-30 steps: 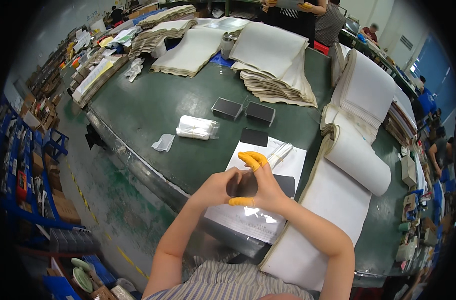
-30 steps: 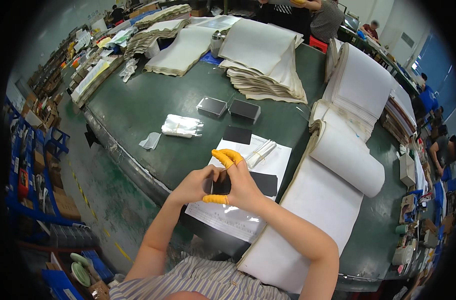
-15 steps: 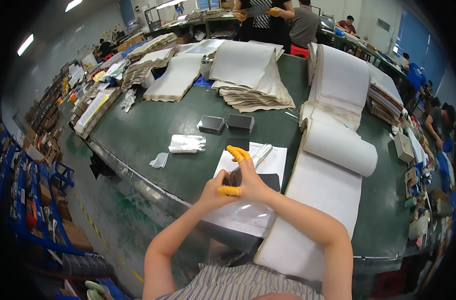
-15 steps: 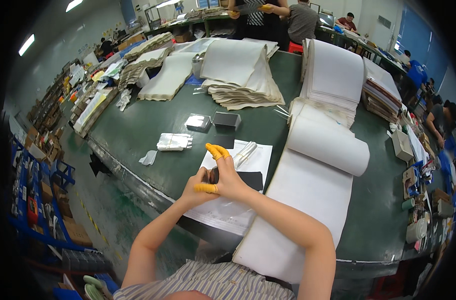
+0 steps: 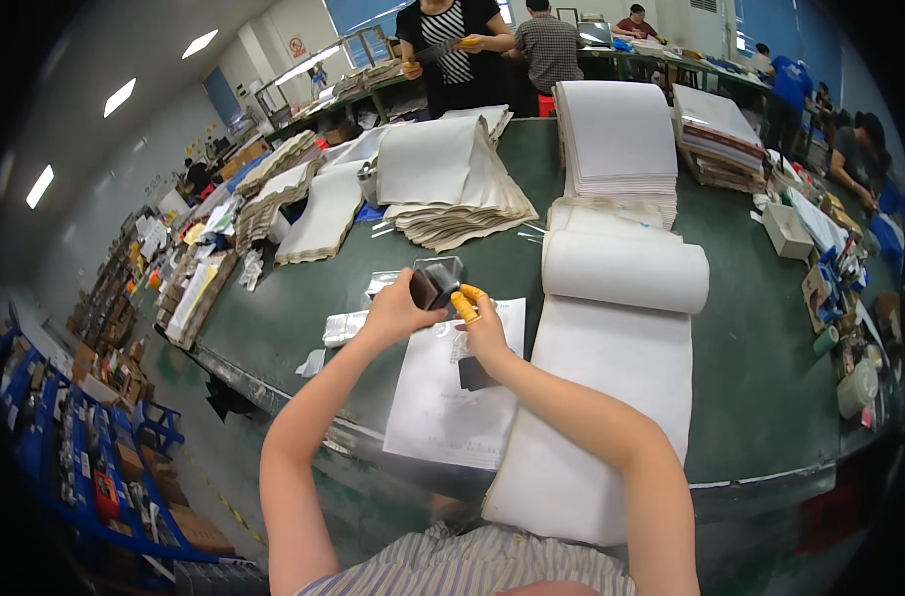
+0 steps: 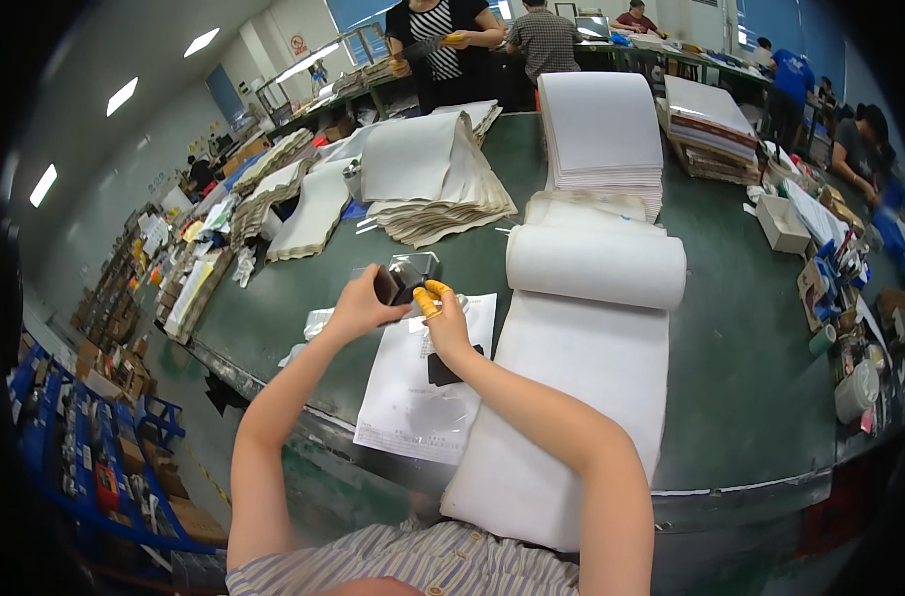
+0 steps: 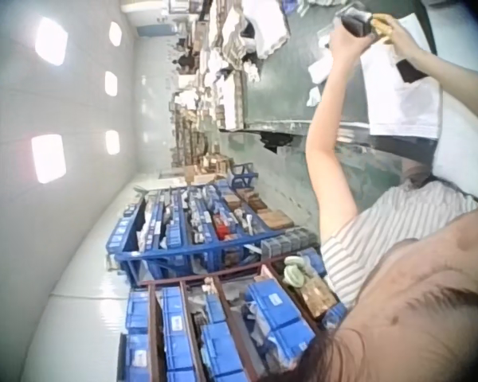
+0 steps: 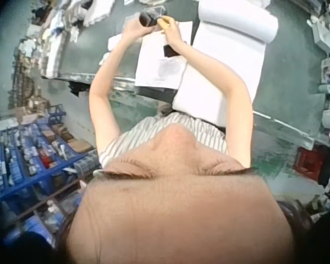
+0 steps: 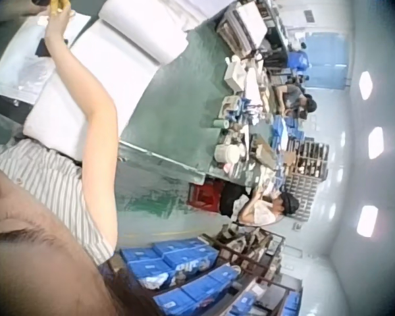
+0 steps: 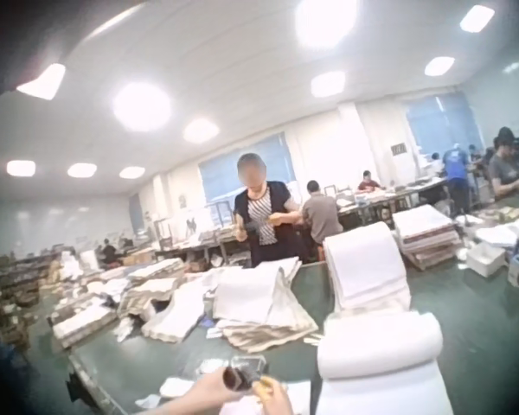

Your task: The person repeatedly picks up small black rectangular objects and places them into clear plastic sleeves. They handle the items one at a time, aligning them before insertion, and set the packaged units aside on the table.

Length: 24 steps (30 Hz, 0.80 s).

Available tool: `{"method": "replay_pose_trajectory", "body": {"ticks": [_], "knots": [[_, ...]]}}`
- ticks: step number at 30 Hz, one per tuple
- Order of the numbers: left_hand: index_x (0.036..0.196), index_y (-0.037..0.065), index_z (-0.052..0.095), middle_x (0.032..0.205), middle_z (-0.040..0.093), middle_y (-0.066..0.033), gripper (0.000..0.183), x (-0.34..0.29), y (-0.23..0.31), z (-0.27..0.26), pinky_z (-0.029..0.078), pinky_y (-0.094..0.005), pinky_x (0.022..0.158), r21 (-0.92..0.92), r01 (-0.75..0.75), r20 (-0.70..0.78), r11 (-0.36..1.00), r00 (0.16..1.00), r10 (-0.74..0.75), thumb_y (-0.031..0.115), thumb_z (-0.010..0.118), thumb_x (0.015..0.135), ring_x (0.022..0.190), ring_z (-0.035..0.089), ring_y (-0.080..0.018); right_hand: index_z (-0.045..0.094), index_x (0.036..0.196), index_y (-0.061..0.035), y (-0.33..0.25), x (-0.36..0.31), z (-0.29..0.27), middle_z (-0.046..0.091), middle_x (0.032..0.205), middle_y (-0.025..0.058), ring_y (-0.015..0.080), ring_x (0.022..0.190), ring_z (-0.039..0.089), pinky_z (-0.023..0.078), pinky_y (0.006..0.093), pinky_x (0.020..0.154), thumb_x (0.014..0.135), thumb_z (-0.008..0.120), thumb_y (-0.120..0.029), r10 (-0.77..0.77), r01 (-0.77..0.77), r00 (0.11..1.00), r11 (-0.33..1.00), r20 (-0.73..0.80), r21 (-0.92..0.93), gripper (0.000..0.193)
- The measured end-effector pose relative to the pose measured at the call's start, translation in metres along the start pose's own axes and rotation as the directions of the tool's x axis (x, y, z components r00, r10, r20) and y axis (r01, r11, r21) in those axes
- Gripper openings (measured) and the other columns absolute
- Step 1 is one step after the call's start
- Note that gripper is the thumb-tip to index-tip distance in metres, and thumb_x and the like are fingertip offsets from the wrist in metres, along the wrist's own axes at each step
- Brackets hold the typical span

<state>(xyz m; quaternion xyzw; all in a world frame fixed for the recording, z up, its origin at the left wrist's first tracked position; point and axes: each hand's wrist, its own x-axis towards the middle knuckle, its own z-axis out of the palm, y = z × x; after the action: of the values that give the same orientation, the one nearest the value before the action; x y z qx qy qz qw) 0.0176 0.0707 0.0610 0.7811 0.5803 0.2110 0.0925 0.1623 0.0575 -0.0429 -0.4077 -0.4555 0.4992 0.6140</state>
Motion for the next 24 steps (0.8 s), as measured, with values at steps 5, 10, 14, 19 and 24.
{"method": "replay_pose_trajectory", "body": {"ticks": [5, 10, 14, 19, 24], "knots": [[0.096, -0.003, 0.053, 0.084, 0.067, -0.0199, 0.067, 0.051, 0.009, -0.007, 0.052, -0.0371, 0.07, 0.159, -0.059, 0.065, 0.986, 0.997, 0.049, 0.043, 0.084, 0.058, 0.079, 0.067, -0.0325, 0.055, 0.122, -0.0001, 0.007, 0.021, -0.013, 0.059, 0.115, 0.0165, 0.0256, 0.102, 0.058, 0.045, 0.0335, 0.089, 0.092, 0.062, -0.028, -0.007, 0.009, 0.999, 0.999, 0.042, -0.035, 0.042], [0.102, -0.006, 0.055, 0.089, 0.068, -0.0226, 0.072, 0.098, -0.015, 0.017, 0.054, -0.0398, 0.077, 0.262, 0.054, 0.059, 0.964, 0.996, -0.072, 0.041, 0.082, 0.056, 0.086, 0.068, -0.0344, 0.055, 0.12, 0.0003, 0.018, 0.028, -0.017, 0.058, 0.117, 0.018, 0.0282, 0.103, 0.059, 0.046, 0.0346, 0.089, 0.088, 0.065, -0.027, -0.051, 0.048, 0.999, 0.976, -0.013, -0.213, 0.043], [0.096, -0.008, 0.063, 0.093, 0.069, -0.0236, 0.07, 0.123, -0.036, 0.034, 0.054, -0.0383, 0.079, 0.236, 0.165, 0.126, 0.958, 0.972, -0.198, 0.042, 0.084, 0.052, 0.089, 0.068, -0.0324, 0.057, 0.118, -0.0004, 0.017, 0.025, -0.016, 0.06, 0.115, 0.0175, 0.0279, 0.102, 0.06, 0.046, 0.0342, 0.089, 0.086, 0.066, -0.027, -0.008, 0.016, 0.999, 0.973, 0.036, -0.229, 0.043], [0.086, -0.007, 0.068, 0.091, 0.07, -0.0225, 0.063, 0.13, -0.043, 0.043, 0.054, -0.0377, 0.077, 0.234, 0.194, 0.098, 0.953, 0.97, -0.222, 0.043, 0.084, 0.051, 0.087, 0.069, -0.0314, 0.059, 0.116, -0.001, 0.018, 0.027, -0.017, 0.065, 0.108, 0.0149, 0.0262, 0.097, 0.063, 0.047, 0.0336, 0.087, 0.086, 0.067, -0.027, 0.011, 0.004, 0.998, 0.978, 0.069, -0.21, 0.041], [0.086, -0.008, 0.07, 0.095, 0.069, -0.0235, 0.065, 0.138, -0.058, 0.046, 0.054, -0.0392, 0.08, 0.228, 0.305, 0.131, 0.925, 0.931, -0.339, 0.045, 0.084, 0.051, 0.091, 0.068, -0.0292, 0.061, 0.115, -0.0016, 0.017, 0.024, -0.016, 0.067, 0.106, 0.013, 0.0237, 0.096, 0.064, 0.048, 0.0328, 0.085, 0.086, 0.067, -0.027, 0.03, -0.004, 0.994, 0.97, 0.106, -0.244, 0.039]]}}
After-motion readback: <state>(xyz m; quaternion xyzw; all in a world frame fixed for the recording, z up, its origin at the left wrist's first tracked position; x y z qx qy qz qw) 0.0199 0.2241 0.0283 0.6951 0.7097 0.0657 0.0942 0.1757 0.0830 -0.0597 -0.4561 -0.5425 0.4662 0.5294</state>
